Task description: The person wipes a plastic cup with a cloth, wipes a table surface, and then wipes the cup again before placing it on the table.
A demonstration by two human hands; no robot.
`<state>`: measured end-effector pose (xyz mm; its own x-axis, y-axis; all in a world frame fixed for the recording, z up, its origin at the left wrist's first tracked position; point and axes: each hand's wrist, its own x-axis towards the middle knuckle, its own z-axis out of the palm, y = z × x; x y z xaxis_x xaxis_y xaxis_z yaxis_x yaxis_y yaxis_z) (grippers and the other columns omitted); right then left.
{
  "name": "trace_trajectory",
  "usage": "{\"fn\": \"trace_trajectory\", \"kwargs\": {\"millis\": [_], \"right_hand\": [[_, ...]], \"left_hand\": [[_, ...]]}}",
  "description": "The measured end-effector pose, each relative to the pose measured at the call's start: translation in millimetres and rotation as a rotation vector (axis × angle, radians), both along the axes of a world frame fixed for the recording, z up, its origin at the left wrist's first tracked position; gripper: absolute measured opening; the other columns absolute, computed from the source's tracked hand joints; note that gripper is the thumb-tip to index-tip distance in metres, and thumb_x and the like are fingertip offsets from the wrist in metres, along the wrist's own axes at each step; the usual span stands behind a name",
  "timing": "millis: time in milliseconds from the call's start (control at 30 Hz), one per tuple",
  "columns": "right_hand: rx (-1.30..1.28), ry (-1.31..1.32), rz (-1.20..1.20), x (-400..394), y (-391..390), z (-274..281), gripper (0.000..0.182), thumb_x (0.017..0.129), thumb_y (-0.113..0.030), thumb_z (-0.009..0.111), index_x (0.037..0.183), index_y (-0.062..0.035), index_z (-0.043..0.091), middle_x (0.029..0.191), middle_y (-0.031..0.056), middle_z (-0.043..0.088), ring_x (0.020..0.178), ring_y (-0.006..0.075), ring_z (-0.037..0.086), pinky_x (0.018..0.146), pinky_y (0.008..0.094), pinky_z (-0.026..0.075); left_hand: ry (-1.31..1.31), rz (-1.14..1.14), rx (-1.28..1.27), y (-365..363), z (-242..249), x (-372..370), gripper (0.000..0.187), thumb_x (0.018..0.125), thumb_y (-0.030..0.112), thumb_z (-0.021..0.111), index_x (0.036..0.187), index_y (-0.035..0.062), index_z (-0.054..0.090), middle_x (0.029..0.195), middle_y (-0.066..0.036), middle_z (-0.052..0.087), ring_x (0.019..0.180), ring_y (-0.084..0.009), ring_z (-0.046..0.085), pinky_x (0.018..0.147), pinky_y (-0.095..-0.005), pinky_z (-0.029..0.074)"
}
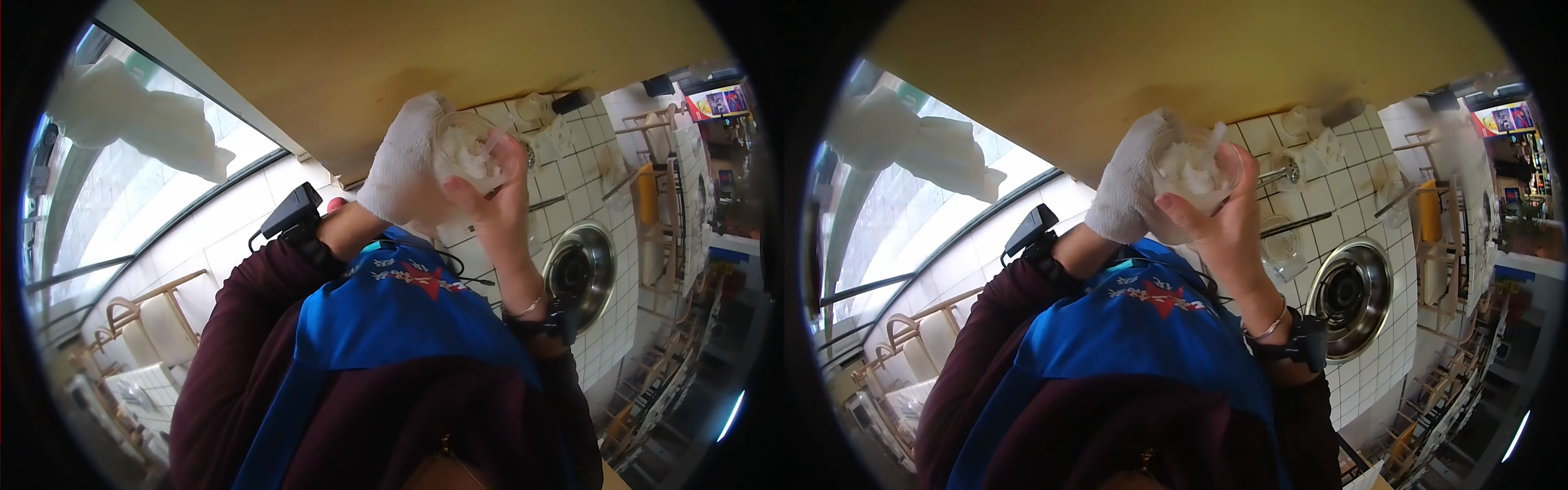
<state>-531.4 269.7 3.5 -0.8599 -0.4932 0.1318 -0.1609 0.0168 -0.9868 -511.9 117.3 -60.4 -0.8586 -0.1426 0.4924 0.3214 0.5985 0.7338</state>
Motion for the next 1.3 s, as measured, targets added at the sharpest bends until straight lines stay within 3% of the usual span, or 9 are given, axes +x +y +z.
{"fn": "trace_trajectory", "kwargs": {"millis": [133, 233, 500, 833, 933, 1000, 1100, 1233, 1300], "right_hand": [[-0.125, -0.292, 0.257, -10, 9, 3, 0.081, 0.072, -0.038, 0.078, 0.13, 0.0008, 0.036, 0.124, 0.0114, 0.047, 0.116, 0.0177, 0.046, 0.098, 0.033, 0.038], [-0.339, -0.457, 0.224, -15, 15, -6, 0.081, 0.075, -0.042, 0.075, 0.132, -0.0006, 0.036, 0.126, 0.0101, 0.046, 0.117, 0.0174, 0.045, 0.1, 0.0326, 0.036], [-0.197, -0.071, 0.101, -20, 12, -20, 0.092, 0.072, -0.042, 0.077, 0.138, 0.0001, 0.027, 0.127, 0.011, 0.045, 0.117, 0.0188, 0.045, 0.099, 0.0319, 0.036], [0.15, 0.078, 0.007, -5, 9, -4, 0.091, 0.068, -0.031, 0.081, 0.135, 0.0012, 0.029, 0.114, 0.0157, 0.047, 0.102, 0.0225, 0.053, 0.069, 0.0281, 0.049], [0.199, 0.154, 0.038, -6, 17, 1, 0.085, 0.066, -0.023, 0.08, 0.134, -0.0035, 0.033, 0.115, 0.0138, 0.046, 0.097, 0.0218, 0.055, 0.075, 0.031, 0.049], [0.121, 0.12, 0.142, -7, 23, -1, 0.087, 0.064, -0.02, 0.08, 0.137, -0.0089, 0.033, 0.118, 0.0118, 0.045, 0.099, 0.0215, 0.054, 0.08, 0.0328, 0.048], [0.008, -0.118, 0.319, -4, 29, 11, 0.09, 0.064, -0.018, 0.079, 0.14, -0.0101, 0.031, 0.121, 0.0119, 0.044, 0.108, 0.0216, 0.05, 0.082, 0.0322, 0.048], [0.026, -0.1, 0.282, -11, 34, 11, 0.091, 0.064, -0.016, 0.079, 0.141, -0.0113, 0.03, 0.123, 0.0116, 0.044, 0.113, 0.0218, 0.047, 0.086, 0.0335, 0.047], [0.113, 0.02, 0.246, -14, 34, 9, 0.091, 0.064, -0.014, 0.078, 0.141, -0.0115, 0.03, 0.125, 0.0119, 0.043, 0.114, 0.0229, 0.047, 0.09, 0.0353, 0.045]], "left_hand": [[-0.043, -0.282, 0.093, -8, -43, -11, 0.061, 0.061, 0.024, 0.076, 0.114, 0.0038, 0.053, 0.108, -0.02, 0.052, 0.102, -0.0344, 0.05, 0.09, -0.0359, 0.041], [-0.302, -0.111, 0.108, -5, 38, 0, 0.053, 0.068, 0.02, 0.074, 0.114, 0.0039, 0.054, 0.105, -0.016, 0.056, 0.098, -0.0298, 0.054, 0.088, -0.0339, 0.043], [-0.171, -0.105, 0.217, 2, 24, 9, 0.08, 0.058, 0.011, 0.083, 0.126, 0.0035, 0.043, 0.116, -0.01, 0.053, 0.106, -0.0238, 0.053, 0.094, -0.034, 0.042], [-0.015, -0.295, 0.421, 12, 7, 13, 0.059, 0.089, 0.02, 0.057, 0.14, 0.0065, 0.033, 0.141, -0.014, 0.036, 0.129, -0.0281, 0.036, 0.108, -0.0351, 0.026], [-0.133, -0.327, 0.504, -6, 5, 4, 0.063, 0.083, 0.022, 0.063, 0.138, 0.0069, 0.036, 0.134, -0.014, 0.043, 0.124, -0.0289, 0.043, 0.105, -0.034, 0.032], [-0.308, -0.336, -0.062, -23, 60, -2, 0.064, 0.078, 0.024, 0.068, 0.133, 0.0038, 0.041, 0.126, -0.011, 0.05, 0.117, -0.0264, 0.049, 0.099, -0.032, 0.038], [-0.441, -0.246, 0.083, -25, 53, -3, 0.048, 0.072, 0.007, 0.066, 0.116, -0.0004, 0.047, 0.104, -0.012, 0.058, 0.089, -0.0208, 0.061, 0.08, -0.0304, 0.049], [-0.066, -0.295, 0.704, 1, 35, 10, 0.051, 0.07, 0.003, 0.071, 0.116, -0.0015, 0.048, 0.104, -0.013, 0.057, 0.089, -0.02, 0.06, 0.078, -0.0286, 0.049], [-0.016, -0.29, 0.328, 3, 69, 18, 0.052, 0.073, 0.015, 0.072, 0.116, -0.0002, 0.048, 0.099, -0.013, 0.06, 0.084, -0.0226, 0.062, 0.075, -0.031, 0.05]]}}
